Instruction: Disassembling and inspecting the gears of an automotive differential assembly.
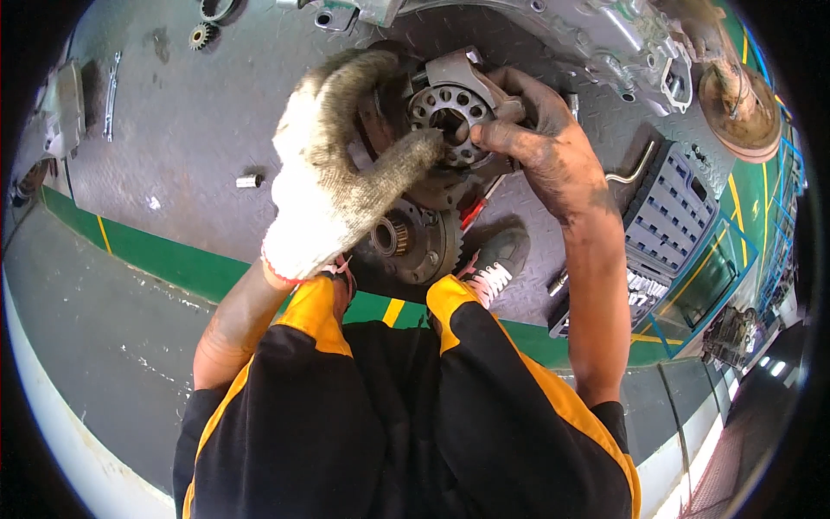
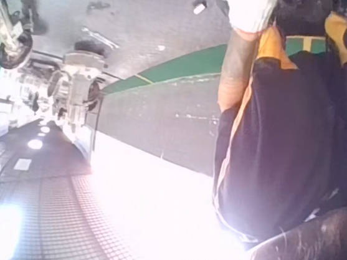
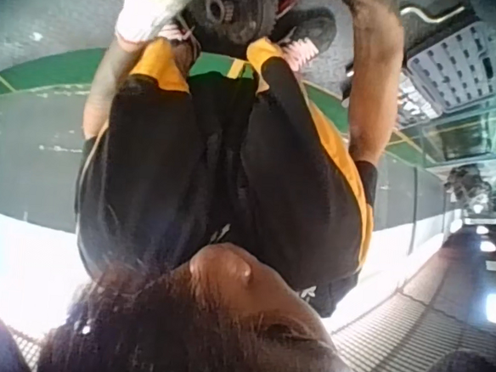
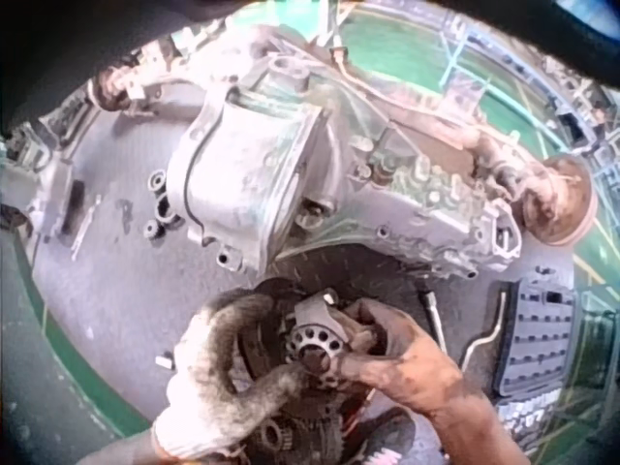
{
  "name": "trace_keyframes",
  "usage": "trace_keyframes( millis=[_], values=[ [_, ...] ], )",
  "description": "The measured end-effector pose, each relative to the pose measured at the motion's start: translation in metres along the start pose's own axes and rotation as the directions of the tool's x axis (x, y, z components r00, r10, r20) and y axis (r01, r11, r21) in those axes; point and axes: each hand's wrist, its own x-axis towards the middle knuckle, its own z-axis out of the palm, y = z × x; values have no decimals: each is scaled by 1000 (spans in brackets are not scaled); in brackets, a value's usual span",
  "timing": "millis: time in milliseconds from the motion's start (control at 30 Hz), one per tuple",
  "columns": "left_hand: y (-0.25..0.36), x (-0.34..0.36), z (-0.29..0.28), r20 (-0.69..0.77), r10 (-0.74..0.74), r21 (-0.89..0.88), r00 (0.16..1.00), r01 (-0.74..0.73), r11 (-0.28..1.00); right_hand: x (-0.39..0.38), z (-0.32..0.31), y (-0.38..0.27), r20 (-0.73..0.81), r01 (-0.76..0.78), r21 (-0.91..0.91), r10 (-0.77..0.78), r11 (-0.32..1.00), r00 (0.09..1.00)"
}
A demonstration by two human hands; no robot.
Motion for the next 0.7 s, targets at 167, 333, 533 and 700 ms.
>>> trace_keyframes(
  millis=[167,333,533,700],
  values=[
    [34,10,-13,328,147,509,933,-306,805,-1,-2,-2,10,-31,199,29,979,1000],
    [34,15,-8,498,36,599,866,-374,709,1,-8,11,-67,9,73,-4,997,998],
    [34,-6,-15,410,196,551,891,-412,725,-6,-13,-6,17,206,-130,-205,970,979],
    [26,-15,-33,274,211,450,938,-319,834,-6,-2,-6,6,213,-117,-214,970,977]
  ],
)
